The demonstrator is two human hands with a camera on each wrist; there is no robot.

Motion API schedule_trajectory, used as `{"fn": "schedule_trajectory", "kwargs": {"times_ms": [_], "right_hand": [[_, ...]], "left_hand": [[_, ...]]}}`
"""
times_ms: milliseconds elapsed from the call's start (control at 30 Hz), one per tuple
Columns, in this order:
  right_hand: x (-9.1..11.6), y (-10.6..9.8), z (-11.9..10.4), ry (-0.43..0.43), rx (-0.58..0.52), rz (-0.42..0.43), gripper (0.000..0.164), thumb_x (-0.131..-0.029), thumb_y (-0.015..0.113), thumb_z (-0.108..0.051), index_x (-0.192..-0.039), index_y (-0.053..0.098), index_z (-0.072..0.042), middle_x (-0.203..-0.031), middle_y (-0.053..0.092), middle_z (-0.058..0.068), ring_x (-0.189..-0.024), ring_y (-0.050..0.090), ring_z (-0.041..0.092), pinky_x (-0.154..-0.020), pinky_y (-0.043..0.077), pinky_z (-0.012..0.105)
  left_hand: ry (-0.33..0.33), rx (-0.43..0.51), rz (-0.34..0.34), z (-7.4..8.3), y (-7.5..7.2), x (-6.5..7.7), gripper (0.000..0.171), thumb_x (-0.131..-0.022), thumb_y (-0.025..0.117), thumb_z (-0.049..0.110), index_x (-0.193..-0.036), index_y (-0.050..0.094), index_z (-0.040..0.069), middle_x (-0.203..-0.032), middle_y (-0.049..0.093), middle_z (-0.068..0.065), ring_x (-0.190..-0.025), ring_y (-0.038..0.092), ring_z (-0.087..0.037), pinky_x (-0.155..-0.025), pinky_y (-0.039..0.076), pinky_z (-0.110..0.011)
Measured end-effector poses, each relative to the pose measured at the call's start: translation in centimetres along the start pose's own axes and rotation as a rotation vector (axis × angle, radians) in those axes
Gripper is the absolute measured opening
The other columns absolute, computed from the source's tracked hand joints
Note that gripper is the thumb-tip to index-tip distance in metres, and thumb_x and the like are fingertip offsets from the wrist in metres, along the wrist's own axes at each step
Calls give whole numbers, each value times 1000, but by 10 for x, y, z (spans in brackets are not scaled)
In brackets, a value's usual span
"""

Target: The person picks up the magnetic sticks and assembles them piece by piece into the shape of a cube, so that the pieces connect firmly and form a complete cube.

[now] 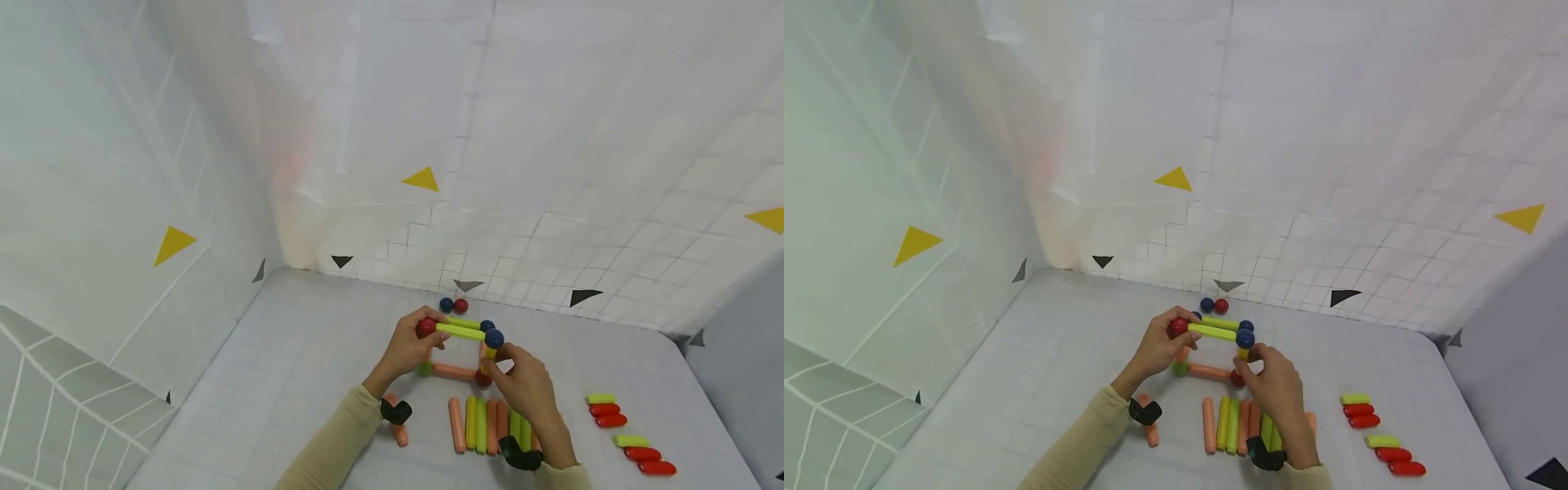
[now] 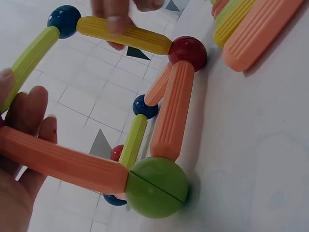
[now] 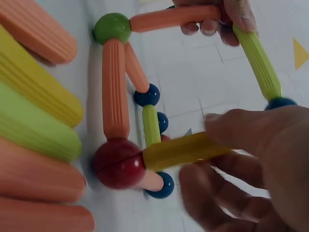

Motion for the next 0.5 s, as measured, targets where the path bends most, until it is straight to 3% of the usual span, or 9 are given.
{"fn": "schedule_trajectory", "kwargs": {"times_ms": [133, 233, 367, 500], "right_hand": [[1, 0, 9, 3, 7, -71, 48, -95, 80, -36, -128, 68, -4, -116, 76, 18, -79, 71, 21, -64, 57, 34], [2, -11, 27, 35, 22, -87, 51, -96, 79, -38, -132, 67, -4, -116, 76, 20, -83, 73, 25, -68, 60, 37], [6, -41, 70, 129, 100, -52, 53, -97, 78, -37, -132, 65, 0, -119, 73, 27, -95, 73, 39, -75, 62, 49], [12, -64, 118, 221, 190, -80, 55, -98, 75, -32, -133, 61, 7, -126, 67, 35, -110, 65, 51, -87, 55, 62]], "left_hand": [[-3, -7, 3, 0, -2, 1, 22, -99, 73, 5, -121, 68, 5, -112, 67, -19, -79, 72, -15, -80, 65, -44], [-8, -11, -3, 0, -2, 1, 23, -99, 73, 6, -121, 68, 6, -113, 67, -19, -81, 72, -13, -81, 65, -46], [-15, -26, -20, -1, -1, 0, 23, -100, 74, 8, -122, 68, 7, -114, 67, -17, -83, 72, -9, -83, 65, -45], [0, -60, -35, 0, -1, 0, 23, -101, 73, 10, -123, 68, 9, -113, 69, -15, -86, 72, -8, -82, 63, -33]]}}
Point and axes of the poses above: each hand's wrist, its own x-axis away from the middle knuckle, its own y-axis out of the palm, z = x × y, the point moved 10 cm from there along -x, towards the middle knuckle
